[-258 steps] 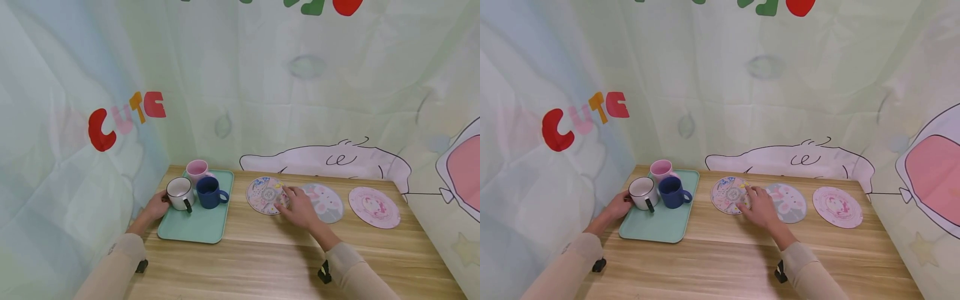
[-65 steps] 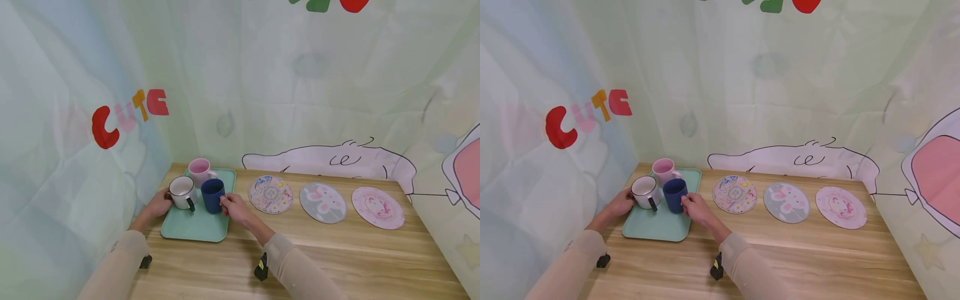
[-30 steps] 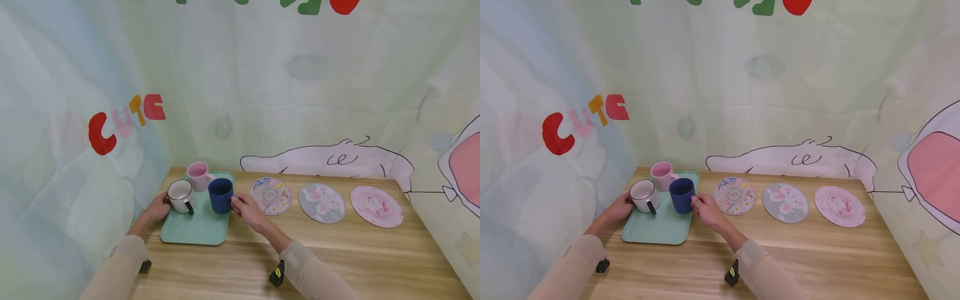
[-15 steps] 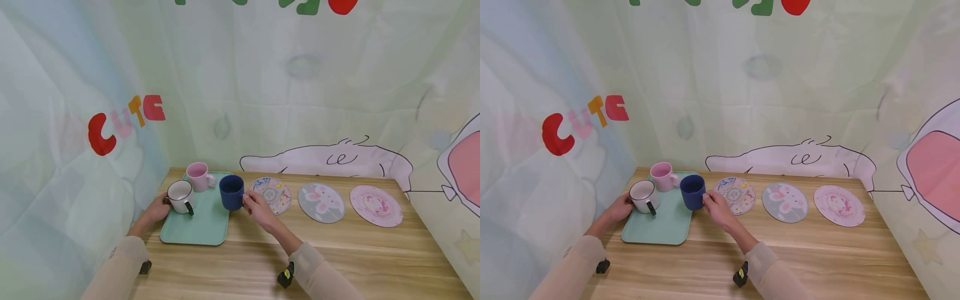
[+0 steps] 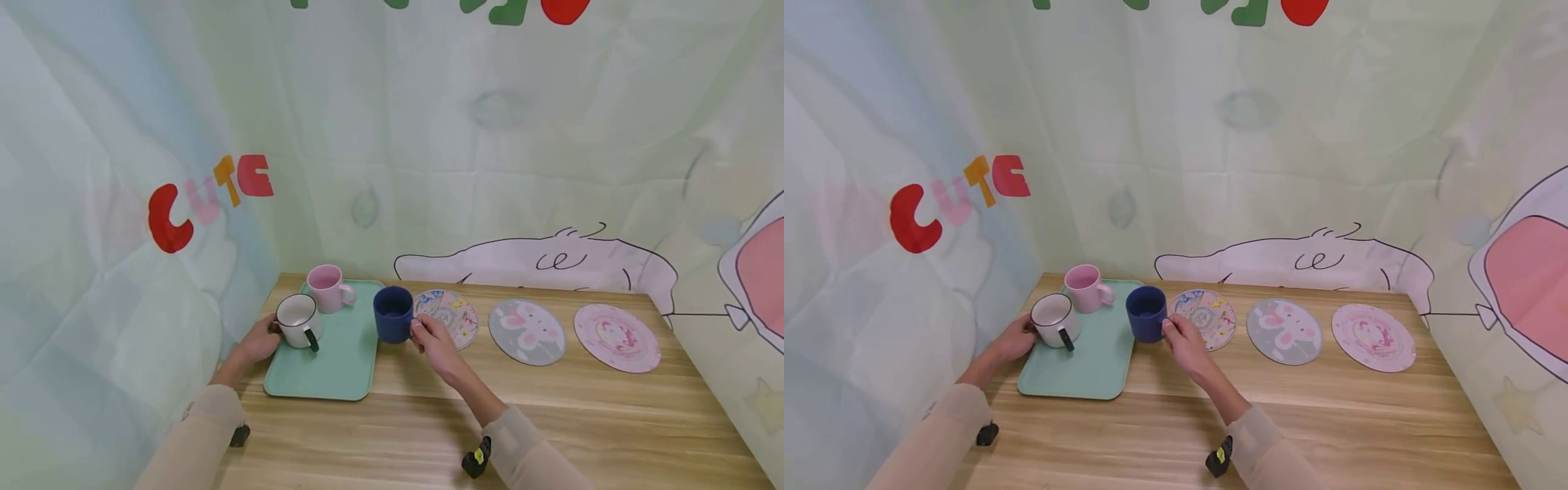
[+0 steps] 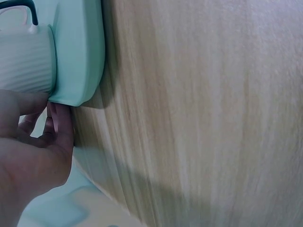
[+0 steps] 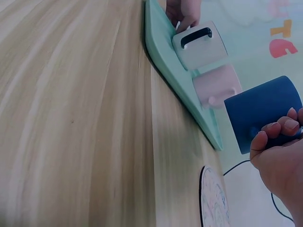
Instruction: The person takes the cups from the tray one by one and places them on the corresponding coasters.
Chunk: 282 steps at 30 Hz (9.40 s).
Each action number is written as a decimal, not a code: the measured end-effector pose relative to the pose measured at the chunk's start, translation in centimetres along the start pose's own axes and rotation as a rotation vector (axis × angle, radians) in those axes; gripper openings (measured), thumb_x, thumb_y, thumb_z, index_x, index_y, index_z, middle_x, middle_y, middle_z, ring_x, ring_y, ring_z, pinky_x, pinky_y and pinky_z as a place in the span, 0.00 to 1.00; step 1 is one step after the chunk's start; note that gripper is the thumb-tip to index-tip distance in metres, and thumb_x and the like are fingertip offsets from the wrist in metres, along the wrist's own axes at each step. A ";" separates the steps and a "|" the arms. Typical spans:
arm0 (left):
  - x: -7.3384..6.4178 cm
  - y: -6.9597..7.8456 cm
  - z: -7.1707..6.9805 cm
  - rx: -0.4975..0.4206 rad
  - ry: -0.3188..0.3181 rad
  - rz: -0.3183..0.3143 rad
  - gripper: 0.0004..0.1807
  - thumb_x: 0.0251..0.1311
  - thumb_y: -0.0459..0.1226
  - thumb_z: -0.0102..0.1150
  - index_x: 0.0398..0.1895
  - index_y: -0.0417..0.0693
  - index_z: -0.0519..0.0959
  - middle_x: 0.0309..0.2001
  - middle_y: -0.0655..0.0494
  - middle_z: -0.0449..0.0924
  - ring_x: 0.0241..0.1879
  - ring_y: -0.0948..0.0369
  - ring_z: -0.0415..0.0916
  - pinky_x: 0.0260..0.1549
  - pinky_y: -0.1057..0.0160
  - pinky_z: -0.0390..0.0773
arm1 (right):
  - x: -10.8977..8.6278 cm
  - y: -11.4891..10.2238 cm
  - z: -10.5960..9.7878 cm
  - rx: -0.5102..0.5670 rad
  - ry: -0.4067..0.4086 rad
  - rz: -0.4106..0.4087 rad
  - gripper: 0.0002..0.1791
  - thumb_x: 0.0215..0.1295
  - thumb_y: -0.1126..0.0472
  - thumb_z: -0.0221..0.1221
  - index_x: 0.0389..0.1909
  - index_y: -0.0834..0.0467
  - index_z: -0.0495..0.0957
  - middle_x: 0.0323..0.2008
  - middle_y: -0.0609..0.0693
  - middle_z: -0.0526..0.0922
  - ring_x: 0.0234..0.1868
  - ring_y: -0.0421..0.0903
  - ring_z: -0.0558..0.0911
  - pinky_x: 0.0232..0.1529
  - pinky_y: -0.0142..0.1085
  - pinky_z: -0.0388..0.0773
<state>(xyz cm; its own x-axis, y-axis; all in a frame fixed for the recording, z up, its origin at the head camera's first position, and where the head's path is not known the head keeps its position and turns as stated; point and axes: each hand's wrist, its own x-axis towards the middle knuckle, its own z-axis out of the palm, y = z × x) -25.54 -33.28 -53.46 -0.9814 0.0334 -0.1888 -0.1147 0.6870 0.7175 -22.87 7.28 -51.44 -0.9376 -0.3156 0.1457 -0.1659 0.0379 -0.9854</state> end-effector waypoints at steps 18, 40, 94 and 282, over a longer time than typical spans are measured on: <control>0.6 -0.6 0.3 -0.006 0.014 -0.019 0.31 0.68 0.26 0.42 0.75 0.25 0.60 0.63 0.26 0.69 0.61 0.38 0.65 0.69 0.35 0.62 | -0.8 -0.2 -3.0 0.003 0.120 -0.018 0.18 0.86 0.62 0.45 0.37 0.72 0.72 0.25 0.50 0.66 0.28 0.47 0.68 0.34 0.37 0.68; -0.2 0.0 0.0 -0.046 0.019 0.031 0.28 0.69 0.25 0.44 0.71 0.23 0.64 0.57 0.26 0.73 0.56 0.39 0.68 0.60 0.42 0.68 | -2.2 -0.3 -6.5 0.083 0.207 -0.031 0.20 0.86 0.62 0.47 0.36 0.76 0.68 0.24 0.53 0.64 0.27 0.47 0.68 0.33 0.34 0.69; -0.5 0.5 0.3 -0.047 0.019 -0.014 0.30 0.72 0.27 0.41 0.76 0.26 0.60 0.66 0.25 0.67 0.63 0.38 0.64 0.71 0.35 0.61 | -6.1 -0.8 -16.3 0.193 0.478 0.005 0.18 0.86 0.64 0.43 0.37 0.76 0.66 0.23 0.47 0.65 0.27 0.45 0.68 0.33 0.34 0.68; -0.1 -0.3 0.4 -0.043 0.019 0.007 0.26 0.73 0.27 0.44 0.72 0.25 0.64 0.66 0.24 0.68 0.68 0.34 0.64 0.72 0.35 0.60 | -14.3 1.8 -35.5 -0.284 0.846 0.478 0.39 0.79 0.43 0.53 0.82 0.54 0.54 0.66 0.59 0.71 0.63 0.48 0.74 0.59 0.32 0.74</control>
<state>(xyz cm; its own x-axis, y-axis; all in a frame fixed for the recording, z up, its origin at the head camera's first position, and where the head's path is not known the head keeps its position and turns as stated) -25.37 -33.21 -53.90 -0.9850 0.0236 -0.1712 -0.1141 0.6549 0.7471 -20.65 45.54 -52.21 -0.8149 0.5635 -0.1355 0.3204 0.2433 -0.9155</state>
